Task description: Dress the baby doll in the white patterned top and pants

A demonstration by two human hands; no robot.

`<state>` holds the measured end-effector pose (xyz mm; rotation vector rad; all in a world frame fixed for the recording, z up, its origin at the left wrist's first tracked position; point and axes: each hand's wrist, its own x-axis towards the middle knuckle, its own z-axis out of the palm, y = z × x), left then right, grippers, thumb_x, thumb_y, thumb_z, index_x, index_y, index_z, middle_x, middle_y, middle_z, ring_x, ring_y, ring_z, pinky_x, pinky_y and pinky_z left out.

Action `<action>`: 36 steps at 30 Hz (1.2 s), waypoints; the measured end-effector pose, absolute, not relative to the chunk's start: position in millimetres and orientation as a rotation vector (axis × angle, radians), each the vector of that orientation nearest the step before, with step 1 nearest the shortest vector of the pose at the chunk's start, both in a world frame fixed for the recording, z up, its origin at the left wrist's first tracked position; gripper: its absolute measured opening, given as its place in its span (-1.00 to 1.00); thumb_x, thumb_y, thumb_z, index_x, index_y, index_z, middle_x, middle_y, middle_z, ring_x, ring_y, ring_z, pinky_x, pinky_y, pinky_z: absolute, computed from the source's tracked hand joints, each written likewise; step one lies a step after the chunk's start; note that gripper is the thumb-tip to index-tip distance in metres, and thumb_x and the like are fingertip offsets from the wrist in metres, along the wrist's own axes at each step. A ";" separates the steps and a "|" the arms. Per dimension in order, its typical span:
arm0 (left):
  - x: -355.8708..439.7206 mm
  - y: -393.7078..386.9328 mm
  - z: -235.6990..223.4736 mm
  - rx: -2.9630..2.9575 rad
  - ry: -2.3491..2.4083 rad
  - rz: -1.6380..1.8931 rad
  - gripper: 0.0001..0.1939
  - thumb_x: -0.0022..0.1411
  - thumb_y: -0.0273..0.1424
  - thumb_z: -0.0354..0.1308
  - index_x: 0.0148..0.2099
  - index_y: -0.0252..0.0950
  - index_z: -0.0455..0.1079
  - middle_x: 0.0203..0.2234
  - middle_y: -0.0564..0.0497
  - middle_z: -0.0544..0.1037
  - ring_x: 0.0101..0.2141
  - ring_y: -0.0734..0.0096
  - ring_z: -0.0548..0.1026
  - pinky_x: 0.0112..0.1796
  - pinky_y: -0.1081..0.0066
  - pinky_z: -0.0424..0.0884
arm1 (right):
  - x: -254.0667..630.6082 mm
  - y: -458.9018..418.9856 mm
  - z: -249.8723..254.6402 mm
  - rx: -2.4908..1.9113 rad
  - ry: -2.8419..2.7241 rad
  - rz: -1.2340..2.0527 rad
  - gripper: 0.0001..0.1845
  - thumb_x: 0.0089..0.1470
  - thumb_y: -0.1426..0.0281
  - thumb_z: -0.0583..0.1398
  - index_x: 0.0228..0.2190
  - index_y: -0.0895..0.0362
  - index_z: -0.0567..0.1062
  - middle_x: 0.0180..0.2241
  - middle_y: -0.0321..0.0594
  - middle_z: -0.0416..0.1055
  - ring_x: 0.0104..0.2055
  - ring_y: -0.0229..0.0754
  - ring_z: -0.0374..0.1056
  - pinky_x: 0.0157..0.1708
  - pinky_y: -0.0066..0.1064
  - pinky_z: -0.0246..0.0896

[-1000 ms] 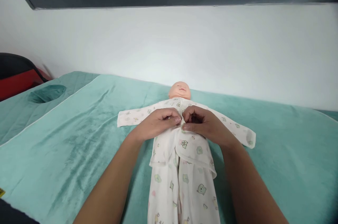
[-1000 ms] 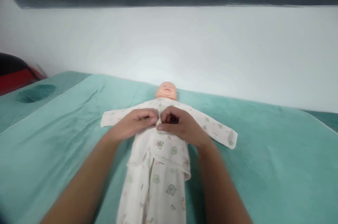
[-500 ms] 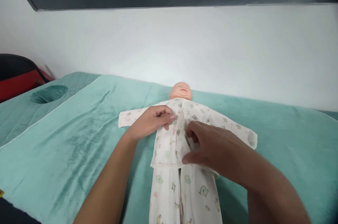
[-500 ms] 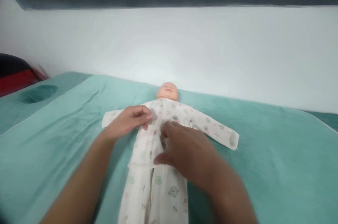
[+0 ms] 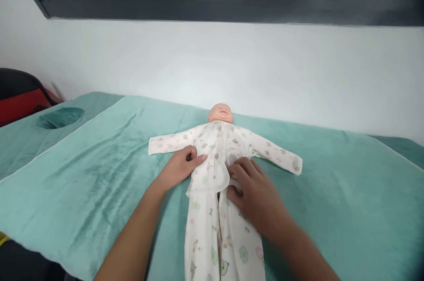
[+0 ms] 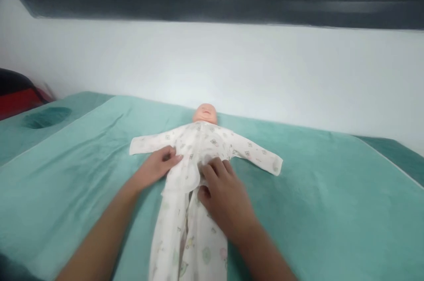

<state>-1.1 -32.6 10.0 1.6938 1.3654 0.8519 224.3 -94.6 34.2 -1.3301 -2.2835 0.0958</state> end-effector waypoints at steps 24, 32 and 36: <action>-17.0 -64.2 -8.1 1.290 0.974 1.014 -0.66 0.18 -0.30 0.10 -0.59 -0.31 0.20 -0.67 0.11 0.24 -0.57 0.54 0.21 -0.48 0.47 0.10 | 250.8 -114.7 2.0 -0.892 -1.919 0.610 -0.86 0.17 0.42 0.16 -0.38 0.10 0.53 -0.43 -0.23 0.33 -0.35 -0.22 0.27 -0.34 -0.35 0.17; -9.1 -85.4 -11.8 1.401 1.165 1.112 -0.74 0.16 -0.19 0.22 -0.32 -0.28 0.31 -0.51 0.13 0.30 -0.46 0.52 0.26 -0.40 0.50 0.20 | 253.4 -105.4 -6.5 -1.369 -1.478 0.777 -0.60 0.19 0.08 0.10 -0.51 0.11 0.32 -0.57 -0.36 0.15 -0.51 -0.29 0.08 -0.49 -0.43 0.00; -10.2 -105.9 -18.3 1.508 1.171 1.178 -0.75 0.15 -0.31 0.21 -0.12 -0.22 0.34 -0.29 0.03 0.40 -0.28 0.40 0.36 -0.21 0.43 0.30 | 254.1 -102.5 -8.8 -1.524 -1.490 0.783 -0.52 0.18 0.00 0.05 -0.56 0.10 0.25 -0.61 -0.36 0.19 -0.54 -0.26 0.13 -0.51 -0.42 -0.01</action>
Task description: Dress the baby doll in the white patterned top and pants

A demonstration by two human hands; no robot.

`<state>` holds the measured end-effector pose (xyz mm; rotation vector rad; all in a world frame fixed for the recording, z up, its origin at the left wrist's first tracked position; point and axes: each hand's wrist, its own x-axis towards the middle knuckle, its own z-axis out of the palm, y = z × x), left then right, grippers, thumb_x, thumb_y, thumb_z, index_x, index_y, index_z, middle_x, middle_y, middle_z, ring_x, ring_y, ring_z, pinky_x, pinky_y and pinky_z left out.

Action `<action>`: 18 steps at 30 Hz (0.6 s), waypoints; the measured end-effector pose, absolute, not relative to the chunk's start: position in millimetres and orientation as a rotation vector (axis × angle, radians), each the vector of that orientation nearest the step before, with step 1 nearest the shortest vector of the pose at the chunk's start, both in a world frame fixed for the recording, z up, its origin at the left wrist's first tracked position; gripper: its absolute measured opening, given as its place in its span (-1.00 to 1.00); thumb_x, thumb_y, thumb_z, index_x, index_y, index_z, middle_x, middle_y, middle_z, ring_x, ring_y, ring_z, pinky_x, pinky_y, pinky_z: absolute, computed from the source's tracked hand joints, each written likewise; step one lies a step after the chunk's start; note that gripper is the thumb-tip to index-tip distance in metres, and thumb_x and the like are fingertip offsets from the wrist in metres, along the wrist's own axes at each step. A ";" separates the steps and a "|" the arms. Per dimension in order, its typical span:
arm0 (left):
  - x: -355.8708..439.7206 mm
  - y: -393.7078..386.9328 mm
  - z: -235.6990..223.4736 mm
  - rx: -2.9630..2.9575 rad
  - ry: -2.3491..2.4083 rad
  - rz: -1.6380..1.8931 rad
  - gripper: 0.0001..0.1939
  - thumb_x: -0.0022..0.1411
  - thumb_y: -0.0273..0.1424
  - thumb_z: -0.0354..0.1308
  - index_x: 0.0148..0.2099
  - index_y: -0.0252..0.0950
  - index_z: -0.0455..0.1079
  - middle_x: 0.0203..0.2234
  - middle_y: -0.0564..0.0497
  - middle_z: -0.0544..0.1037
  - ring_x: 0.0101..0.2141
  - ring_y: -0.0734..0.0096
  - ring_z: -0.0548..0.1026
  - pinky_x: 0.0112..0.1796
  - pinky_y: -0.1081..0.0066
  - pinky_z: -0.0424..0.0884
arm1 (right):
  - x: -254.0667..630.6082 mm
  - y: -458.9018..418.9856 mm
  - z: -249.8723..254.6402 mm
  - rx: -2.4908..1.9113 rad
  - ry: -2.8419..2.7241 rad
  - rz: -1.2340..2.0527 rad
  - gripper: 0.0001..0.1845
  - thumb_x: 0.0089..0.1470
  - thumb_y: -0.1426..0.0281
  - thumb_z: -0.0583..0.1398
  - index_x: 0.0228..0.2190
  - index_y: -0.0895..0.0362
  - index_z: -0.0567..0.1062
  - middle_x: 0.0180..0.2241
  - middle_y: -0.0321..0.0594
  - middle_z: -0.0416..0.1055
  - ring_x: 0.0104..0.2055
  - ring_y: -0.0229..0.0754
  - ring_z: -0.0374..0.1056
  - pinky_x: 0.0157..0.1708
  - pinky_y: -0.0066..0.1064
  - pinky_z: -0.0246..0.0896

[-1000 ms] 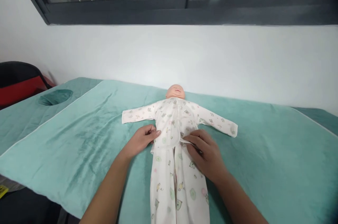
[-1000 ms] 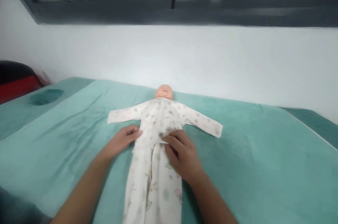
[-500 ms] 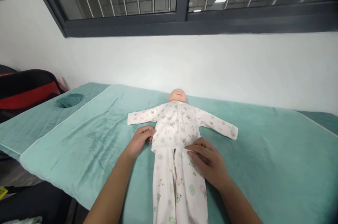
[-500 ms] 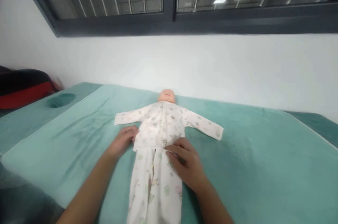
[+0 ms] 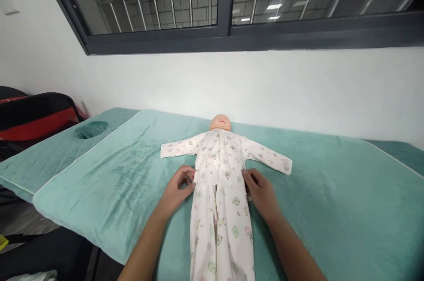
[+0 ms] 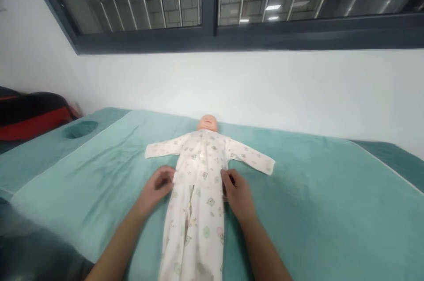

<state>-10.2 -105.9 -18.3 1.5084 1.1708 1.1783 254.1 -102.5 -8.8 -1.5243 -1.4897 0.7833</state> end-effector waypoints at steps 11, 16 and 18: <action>1.4 -119.4 -26.7 1.711 1.365 1.146 -0.72 0.13 -0.47 0.09 -0.06 -0.20 0.31 -0.19 -0.01 0.42 -0.20 0.33 0.40 -0.12 0.35 0.34 | 261.3 -112.2 -6.1 -1.487 -1.702 0.933 -0.45 0.26 0.02 -0.08 -0.59 0.12 0.26 -0.61 -0.32 0.34 -0.50 -0.21 0.28 -0.38 -0.38 0.09; -0.3 -117.6 -33.2 1.756 1.459 1.190 -0.87 0.18 -0.43 0.01 -0.20 -0.21 0.32 -0.32 0.04 0.45 -0.27 0.33 0.41 -0.19 0.37 0.32 | 260.1 -118.7 -5.7 -1.443 -1.766 0.861 -0.57 0.20 0.04 0.05 -0.50 0.10 0.24 -0.53 -0.36 0.27 -0.46 -0.25 0.21 -0.41 -0.41 0.08; -1.2 -118.4 -31.8 1.753 1.472 1.187 -0.92 0.20 -0.40 0.01 -0.26 -0.22 0.31 -0.37 0.05 0.44 -0.31 0.34 0.40 -0.23 0.39 0.31 | 260.3 -123.2 -7.1 -1.427 -1.797 0.848 -0.63 0.11 0.06 0.16 -0.43 0.10 0.26 -0.48 -0.37 0.27 -0.44 -0.26 0.20 -0.42 -0.42 0.10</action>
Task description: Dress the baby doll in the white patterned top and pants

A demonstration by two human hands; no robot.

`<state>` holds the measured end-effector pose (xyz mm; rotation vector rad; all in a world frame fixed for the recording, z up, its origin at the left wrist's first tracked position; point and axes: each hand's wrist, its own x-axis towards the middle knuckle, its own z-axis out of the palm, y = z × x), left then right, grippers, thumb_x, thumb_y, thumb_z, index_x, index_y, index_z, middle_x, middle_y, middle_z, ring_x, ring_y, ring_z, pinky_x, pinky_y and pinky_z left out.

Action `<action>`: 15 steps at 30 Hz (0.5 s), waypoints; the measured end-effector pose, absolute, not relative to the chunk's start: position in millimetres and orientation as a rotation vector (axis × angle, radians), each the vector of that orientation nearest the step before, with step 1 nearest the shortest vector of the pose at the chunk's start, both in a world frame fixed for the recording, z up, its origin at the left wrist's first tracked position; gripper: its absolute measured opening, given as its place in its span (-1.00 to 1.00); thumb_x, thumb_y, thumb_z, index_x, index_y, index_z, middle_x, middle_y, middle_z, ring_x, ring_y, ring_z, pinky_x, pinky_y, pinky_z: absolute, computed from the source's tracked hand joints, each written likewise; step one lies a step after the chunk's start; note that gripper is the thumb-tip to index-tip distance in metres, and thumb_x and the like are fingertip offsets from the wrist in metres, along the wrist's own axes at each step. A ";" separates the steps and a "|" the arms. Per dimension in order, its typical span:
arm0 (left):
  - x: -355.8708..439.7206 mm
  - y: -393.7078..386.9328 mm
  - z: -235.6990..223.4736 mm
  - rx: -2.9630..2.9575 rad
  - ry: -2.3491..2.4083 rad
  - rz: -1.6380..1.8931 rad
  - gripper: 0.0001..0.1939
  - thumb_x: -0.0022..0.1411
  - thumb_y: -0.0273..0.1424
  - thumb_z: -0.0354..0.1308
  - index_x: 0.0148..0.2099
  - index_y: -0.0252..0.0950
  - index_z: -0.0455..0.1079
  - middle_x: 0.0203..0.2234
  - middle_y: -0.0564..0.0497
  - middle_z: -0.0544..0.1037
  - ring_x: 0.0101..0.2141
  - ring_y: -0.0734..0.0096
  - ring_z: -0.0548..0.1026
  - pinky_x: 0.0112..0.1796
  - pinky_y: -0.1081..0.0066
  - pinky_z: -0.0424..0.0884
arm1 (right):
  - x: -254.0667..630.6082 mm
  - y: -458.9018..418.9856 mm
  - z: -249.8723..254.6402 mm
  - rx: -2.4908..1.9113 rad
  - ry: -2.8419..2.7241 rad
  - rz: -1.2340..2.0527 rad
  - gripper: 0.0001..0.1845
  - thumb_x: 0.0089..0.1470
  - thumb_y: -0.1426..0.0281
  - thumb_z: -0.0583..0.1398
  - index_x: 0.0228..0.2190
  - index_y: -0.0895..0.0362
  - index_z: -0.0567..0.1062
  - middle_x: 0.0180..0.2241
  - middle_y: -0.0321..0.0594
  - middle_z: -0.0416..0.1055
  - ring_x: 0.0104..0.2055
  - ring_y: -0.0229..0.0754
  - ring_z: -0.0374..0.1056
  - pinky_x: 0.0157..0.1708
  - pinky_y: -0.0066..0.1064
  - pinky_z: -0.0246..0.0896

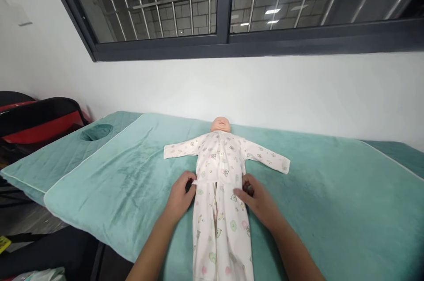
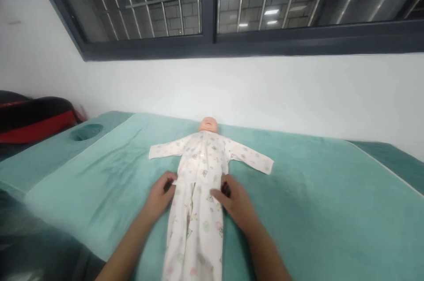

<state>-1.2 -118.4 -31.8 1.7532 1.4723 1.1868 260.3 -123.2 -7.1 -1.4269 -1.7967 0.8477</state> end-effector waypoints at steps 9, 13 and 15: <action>-2.7 -121.0 -27.6 1.738 1.493 1.217 -0.95 0.11 -0.48 0.02 -0.39 -0.24 0.25 -0.49 0.08 0.37 -0.41 0.40 0.34 -0.33 0.43 0.25 | 263.6 -133.8 -11.8 -1.337 -1.900 0.651 -0.69 0.26 0.18 0.01 -0.45 0.08 0.19 -0.43 -0.31 0.22 -0.39 -0.24 0.16 -0.34 -0.38 0.11; -2.7 -122.3 -28.5 1.750 1.552 1.241 -0.95 0.11 -0.49 0.01 -0.39 -0.23 0.24 -0.50 0.09 0.37 -0.44 0.39 0.34 -0.36 0.42 0.26 | 264.4 -134.5 -13.3 -1.221 -1.887 0.549 -0.69 0.27 0.23 0.01 -0.48 0.09 0.18 -0.46 -0.30 0.19 -0.40 -0.25 0.15 -0.35 -0.38 0.12; -1.0 -123.1 -28.2 1.807 1.582 1.281 -0.94 0.13 -0.49 0.01 -0.33 -0.23 0.27 -0.44 0.07 0.40 -0.38 0.36 0.38 -0.30 0.39 0.30 | 263.5 -134.6 -13.7 -1.180 -1.912 0.541 -0.71 0.26 0.27 0.03 -0.49 0.09 0.19 -0.46 -0.30 0.20 -0.41 -0.26 0.16 -0.36 -0.39 0.13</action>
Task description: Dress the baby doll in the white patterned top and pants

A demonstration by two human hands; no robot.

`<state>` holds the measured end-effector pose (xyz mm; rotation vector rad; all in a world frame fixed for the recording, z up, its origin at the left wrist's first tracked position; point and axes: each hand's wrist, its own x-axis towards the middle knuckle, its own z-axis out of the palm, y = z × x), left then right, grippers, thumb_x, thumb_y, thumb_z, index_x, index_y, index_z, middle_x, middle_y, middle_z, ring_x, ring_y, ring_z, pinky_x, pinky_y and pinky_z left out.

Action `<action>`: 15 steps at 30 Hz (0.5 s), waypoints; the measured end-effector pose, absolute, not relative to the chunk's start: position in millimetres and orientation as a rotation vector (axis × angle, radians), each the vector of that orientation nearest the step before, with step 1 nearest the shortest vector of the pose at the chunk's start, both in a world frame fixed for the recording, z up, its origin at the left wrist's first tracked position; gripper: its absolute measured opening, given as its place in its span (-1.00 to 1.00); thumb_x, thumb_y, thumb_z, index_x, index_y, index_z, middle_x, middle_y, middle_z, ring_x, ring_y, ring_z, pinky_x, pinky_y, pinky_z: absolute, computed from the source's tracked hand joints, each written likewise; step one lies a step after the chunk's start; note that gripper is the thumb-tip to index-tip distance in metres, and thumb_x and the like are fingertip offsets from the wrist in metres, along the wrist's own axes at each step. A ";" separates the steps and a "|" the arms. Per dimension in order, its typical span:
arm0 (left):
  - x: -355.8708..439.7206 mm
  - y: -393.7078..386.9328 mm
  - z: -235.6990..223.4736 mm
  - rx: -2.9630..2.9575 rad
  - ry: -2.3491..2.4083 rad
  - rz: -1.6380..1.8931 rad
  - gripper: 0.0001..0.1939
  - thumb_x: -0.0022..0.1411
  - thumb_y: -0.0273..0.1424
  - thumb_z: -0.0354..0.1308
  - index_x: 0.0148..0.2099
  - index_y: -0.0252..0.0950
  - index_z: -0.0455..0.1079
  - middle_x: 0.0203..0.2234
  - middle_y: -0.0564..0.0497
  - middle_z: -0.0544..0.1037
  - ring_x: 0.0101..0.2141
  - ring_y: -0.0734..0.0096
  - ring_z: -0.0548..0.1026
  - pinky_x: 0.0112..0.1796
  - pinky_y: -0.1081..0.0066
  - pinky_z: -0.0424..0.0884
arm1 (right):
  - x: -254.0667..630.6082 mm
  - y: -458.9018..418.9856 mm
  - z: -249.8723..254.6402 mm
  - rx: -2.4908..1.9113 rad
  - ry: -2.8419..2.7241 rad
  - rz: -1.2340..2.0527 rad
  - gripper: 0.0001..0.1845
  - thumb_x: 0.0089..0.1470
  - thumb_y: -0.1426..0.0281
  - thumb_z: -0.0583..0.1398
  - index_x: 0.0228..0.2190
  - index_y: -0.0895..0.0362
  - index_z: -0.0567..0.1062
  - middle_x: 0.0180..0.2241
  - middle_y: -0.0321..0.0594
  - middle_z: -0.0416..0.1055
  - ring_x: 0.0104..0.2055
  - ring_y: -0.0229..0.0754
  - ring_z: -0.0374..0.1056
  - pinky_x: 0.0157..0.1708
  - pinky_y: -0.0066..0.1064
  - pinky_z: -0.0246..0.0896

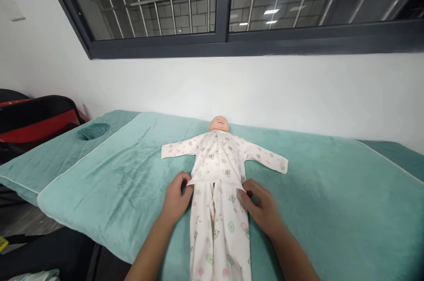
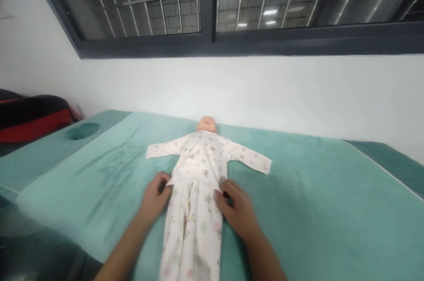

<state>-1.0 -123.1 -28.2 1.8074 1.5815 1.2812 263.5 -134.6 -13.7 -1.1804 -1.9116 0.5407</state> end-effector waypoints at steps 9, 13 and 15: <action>30.4 -123.5 -22.2 2.238 1.532 1.510 -0.68 0.28 -0.50 0.04 0.05 -0.16 0.35 -0.13 -0.07 0.37 -0.09 0.27 0.35 -0.09 0.24 0.35 | 264.1 -129.5 -19.9 -1.035 -1.903 0.328 -0.81 0.22 0.44 0.10 -0.11 0.06 0.39 -0.14 -0.14 0.31 -0.12 -0.17 0.30 -0.15 -0.34 0.24; 36.3 -124.0 -23.6 2.282 1.451 1.545 -0.79 0.29 -0.53 0.06 -0.09 -0.20 0.43 -0.21 -0.04 0.39 -0.15 0.32 0.35 -0.13 0.27 0.34 | 267.2 -128.8 -19.9 -1.004 -1.854 0.376 -0.84 0.22 0.48 0.10 -0.19 0.05 0.44 -0.19 -0.17 0.33 -0.17 -0.20 0.32 -0.21 -0.37 0.27; 35.8 -125.4 -25.2 2.268 1.408 1.577 -0.81 0.28 -0.53 0.08 -0.11 -0.22 0.44 -0.26 -0.03 0.40 -0.19 0.34 0.36 -0.17 0.30 0.34 | 267.0 -129.0 -20.2 -1.009 -1.845 0.372 -0.86 0.20 0.48 0.13 -0.21 0.05 0.44 -0.21 -0.18 0.33 -0.21 -0.20 0.32 -0.25 -0.37 0.27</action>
